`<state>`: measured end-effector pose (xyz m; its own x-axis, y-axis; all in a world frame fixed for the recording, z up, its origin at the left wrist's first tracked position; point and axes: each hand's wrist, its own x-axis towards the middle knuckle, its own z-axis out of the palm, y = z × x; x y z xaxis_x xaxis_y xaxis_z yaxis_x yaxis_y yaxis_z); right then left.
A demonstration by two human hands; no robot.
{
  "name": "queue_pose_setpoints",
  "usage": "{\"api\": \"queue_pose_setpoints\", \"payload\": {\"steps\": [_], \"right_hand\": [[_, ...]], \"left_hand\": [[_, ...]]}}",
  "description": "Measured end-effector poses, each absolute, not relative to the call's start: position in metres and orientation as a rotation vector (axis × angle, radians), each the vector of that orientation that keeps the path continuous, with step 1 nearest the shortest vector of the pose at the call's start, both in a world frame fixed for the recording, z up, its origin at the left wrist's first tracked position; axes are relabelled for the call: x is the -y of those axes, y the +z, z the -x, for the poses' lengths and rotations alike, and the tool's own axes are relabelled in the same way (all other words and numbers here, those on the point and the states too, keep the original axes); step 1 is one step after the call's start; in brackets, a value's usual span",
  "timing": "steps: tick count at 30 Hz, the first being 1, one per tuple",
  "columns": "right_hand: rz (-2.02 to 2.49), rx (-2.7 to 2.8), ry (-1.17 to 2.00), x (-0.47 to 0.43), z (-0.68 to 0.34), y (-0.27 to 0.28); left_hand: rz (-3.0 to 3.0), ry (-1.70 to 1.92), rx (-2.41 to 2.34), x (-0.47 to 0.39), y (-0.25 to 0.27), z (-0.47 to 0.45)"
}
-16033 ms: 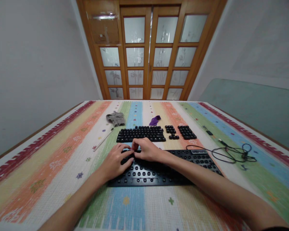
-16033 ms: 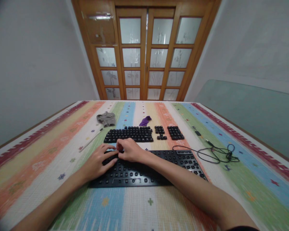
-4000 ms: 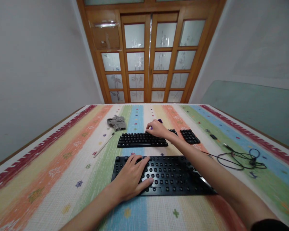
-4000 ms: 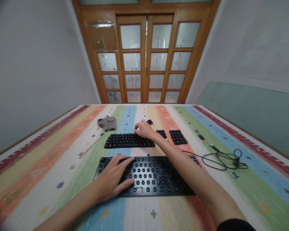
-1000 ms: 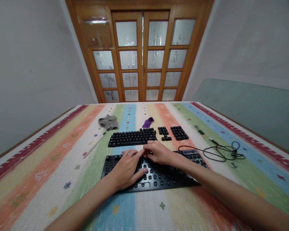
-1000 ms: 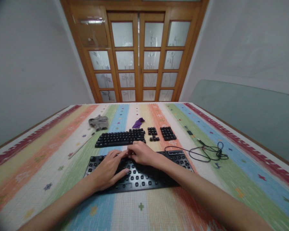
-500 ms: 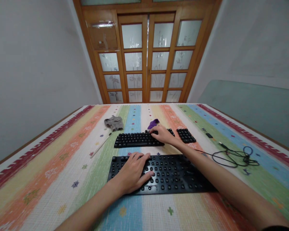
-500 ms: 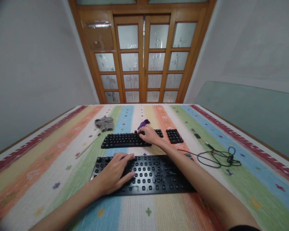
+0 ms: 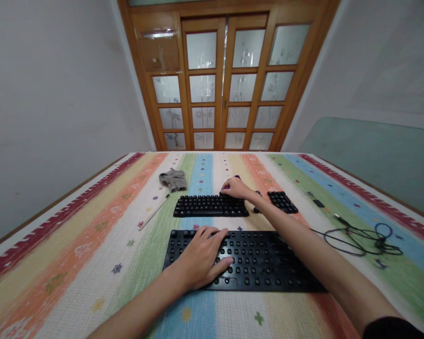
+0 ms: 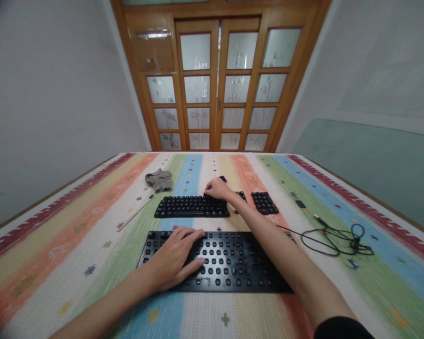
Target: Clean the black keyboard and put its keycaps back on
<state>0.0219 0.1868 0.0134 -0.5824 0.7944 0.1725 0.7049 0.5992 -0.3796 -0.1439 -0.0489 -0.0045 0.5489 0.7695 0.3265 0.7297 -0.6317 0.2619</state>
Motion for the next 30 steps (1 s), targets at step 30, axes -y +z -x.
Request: {"api": "queue_pose_setpoints", "payload": {"steps": [30], "right_hand": [[0.899, 2.314, 1.096, -0.081, -0.08, 0.024]], "left_hand": [[-2.611, 0.725, -1.295, 0.046, -0.008, 0.147]]}}
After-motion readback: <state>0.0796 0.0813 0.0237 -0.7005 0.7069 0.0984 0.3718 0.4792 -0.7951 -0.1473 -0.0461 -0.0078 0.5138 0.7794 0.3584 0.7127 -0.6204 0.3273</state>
